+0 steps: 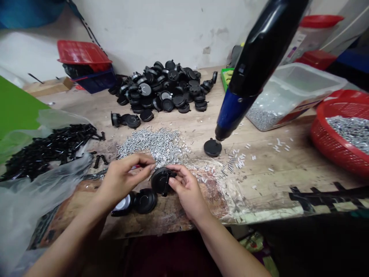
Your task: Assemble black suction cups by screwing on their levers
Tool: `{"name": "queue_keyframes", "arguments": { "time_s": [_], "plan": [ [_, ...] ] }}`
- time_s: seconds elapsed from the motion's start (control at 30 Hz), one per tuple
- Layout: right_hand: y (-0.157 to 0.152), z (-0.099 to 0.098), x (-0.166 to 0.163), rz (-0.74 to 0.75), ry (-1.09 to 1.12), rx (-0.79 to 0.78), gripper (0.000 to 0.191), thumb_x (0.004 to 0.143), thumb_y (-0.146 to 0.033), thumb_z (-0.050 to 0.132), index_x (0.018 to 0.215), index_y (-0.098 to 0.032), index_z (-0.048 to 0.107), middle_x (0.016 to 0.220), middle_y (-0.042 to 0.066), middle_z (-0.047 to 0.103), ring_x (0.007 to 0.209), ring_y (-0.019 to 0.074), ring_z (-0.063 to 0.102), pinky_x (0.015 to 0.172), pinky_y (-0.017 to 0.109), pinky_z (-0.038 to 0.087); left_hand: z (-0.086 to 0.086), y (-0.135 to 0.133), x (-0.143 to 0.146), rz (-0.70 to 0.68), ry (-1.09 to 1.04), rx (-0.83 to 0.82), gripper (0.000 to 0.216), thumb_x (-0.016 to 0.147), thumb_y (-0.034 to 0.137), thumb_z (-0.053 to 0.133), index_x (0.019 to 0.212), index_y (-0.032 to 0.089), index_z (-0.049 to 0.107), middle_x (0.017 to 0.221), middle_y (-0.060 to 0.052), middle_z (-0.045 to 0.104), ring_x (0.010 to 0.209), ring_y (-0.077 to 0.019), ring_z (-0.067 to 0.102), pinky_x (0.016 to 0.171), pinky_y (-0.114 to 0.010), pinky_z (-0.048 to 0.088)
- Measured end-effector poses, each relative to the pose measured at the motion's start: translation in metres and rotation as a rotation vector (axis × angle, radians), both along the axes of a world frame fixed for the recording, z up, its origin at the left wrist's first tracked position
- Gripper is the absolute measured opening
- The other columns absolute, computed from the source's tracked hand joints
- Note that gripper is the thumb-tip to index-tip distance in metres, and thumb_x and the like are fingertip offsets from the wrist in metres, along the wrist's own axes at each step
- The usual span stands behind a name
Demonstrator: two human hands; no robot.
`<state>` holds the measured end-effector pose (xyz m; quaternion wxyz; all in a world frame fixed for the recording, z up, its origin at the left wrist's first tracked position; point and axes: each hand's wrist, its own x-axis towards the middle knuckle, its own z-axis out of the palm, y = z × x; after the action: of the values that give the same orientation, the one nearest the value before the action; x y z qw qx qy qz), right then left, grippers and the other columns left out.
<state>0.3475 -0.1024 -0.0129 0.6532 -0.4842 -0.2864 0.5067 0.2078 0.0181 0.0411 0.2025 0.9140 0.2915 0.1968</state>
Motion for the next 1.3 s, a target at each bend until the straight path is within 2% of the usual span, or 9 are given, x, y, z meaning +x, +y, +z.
{"name": "queue_keyframes", "arguments": {
  "time_s": [0.1, 0.2, 0.33, 0.47, 0.63, 0.83, 1.0, 1.17, 1.3],
  "plan": [
    [-0.001, 0.002, 0.001, 0.006, -0.066, 0.032, 0.028, 0.081, -0.016, 0.058, 0.106, -0.026, 0.062, 0.106, 0.001, 0.066, 0.100, 0.0157, 0.061, 0.091, 0.032, 0.047, 0.001, -0.029, -0.002, -0.087, -0.259, 0.019, 0.008, 0.085, 0.018, 0.058, 0.092, 0.018, 0.064, 0.098, -0.007, 0.071, 0.094, -0.0161, 0.065, 0.085, -0.031, 0.050],
    [-0.004, 0.008, 0.000, 0.017, -0.138, 0.051, 0.029, 0.082, -0.014, 0.056, 0.107, -0.028, 0.062, 0.108, 0.000, 0.066, 0.101, 0.0149, 0.061, 0.093, 0.032, 0.047, -0.005, -0.041, -0.001, -0.081, -0.349, 0.072, 0.010, 0.084, 0.012, 0.059, 0.092, 0.016, 0.064, 0.100, -0.009, 0.071, 0.098, -0.0166, 0.065, 0.090, -0.033, 0.049],
    [-0.008, 0.019, 0.000, 0.030, -0.209, 0.063, 0.031, 0.084, -0.013, 0.055, 0.108, -0.030, 0.062, 0.109, -0.001, 0.066, 0.103, 0.0134, 0.061, 0.092, 0.029, 0.048, -0.007, -0.044, -0.001, -0.057, -0.405, 0.098, 0.011, 0.083, 0.010, 0.060, 0.091, 0.016, 0.065, 0.096, -0.008, 0.072, 0.094, -0.0171, 0.066, 0.087, -0.035, 0.051],
    [-0.011, 0.027, 0.003, 0.053, -0.310, 0.060, 0.031, 0.084, -0.014, 0.055, 0.108, -0.031, 0.062, 0.110, -0.002, 0.067, 0.103, 0.0136, 0.062, 0.088, 0.027, 0.050, -0.005, -0.045, -0.003, -0.075, -0.475, 0.057, 0.012, 0.081, 0.007, 0.062, 0.089, 0.016, 0.065, 0.090, -0.006, 0.072, 0.089, -0.0159, 0.066, 0.082, -0.032, 0.052],
    [-0.014, 0.033, 0.007, 0.094, -0.423, 0.051, 0.031, 0.084, -0.014, 0.054, 0.109, -0.031, 0.062, 0.108, -0.001, 0.068, 0.106, 0.0155, 0.061, 0.088, 0.030, 0.050, -0.005, -0.046, -0.008, -0.093, -0.477, -0.057, 0.011, 0.080, 0.007, 0.064, 0.087, 0.016, 0.065, 0.089, -0.005, 0.070, 0.088, -0.0146, 0.065, 0.080, -0.028, 0.051],
    [-0.017, 0.034, 0.008, 0.126, -0.543, 0.017, 0.031, 0.084, -0.014, 0.054, 0.109, -0.031, 0.061, 0.110, -0.001, 0.067, 0.105, 0.0160, 0.061, 0.093, 0.034, 0.047, -0.004, -0.046, -0.011, -0.110, -0.454, -0.056, 0.009, 0.079, 0.008, 0.065, 0.083, 0.016, 0.063, 0.086, -0.005, 0.069, 0.086, -0.0142, 0.065, 0.079, -0.027, 0.050],
    [-0.017, 0.031, 0.009, 0.137, -0.512, 0.002, 0.032, 0.083, -0.013, 0.054, 0.109, -0.030, 0.061, 0.112, 0.000, 0.066, 0.105, 0.0171, 0.061, 0.093, 0.035, 0.047, -0.004, -0.050, -0.012, -0.171, -0.386, 0.082, 0.015, 0.082, 0.003, 0.060, 0.092, 0.015, 0.063, 0.092, -0.007, 0.070, 0.090, -0.0157, 0.064, 0.085, -0.031, 0.050],
    [-0.015, 0.026, 0.006, 0.132, -0.372, 0.020, 0.032, 0.082, -0.011, 0.054, 0.106, -0.029, 0.062, 0.108, 0.000, 0.068, 0.105, 0.0160, 0.062, 0.089, 0.032, 0.050, -0.011, -0.060, -0.017, -0.121, -0.266, 0.235, 0.027, 0.082, 0.004, 0.059, 0.106, 0.016, 0.062, 0.108, -0.009, 0.068, 0.101, -0.0201, 0.059, 0.094, -0.039, 0.046],
    [-0.013, 0.021, 0.000, 0.096, -0.221, 0.038, 0.032, 0.080, -0.010, 0.057, 0.104, -0.030, 0.064, 0.105, -0.002, 0.068, 0.102, 0.0124, 0.062, 0.090, 0.027, 0.049, -0.014, -0.066, -0.016, -0.068, -0.275, 0.274, 0.033, 0.082, 0.006, 0.061, 0.113, 0.017, 0.060, 0.112, -0.008, 0.068, 0.103, -0.0215, 0.058, 0.091, -0.039, 0.048]
  ]
}}
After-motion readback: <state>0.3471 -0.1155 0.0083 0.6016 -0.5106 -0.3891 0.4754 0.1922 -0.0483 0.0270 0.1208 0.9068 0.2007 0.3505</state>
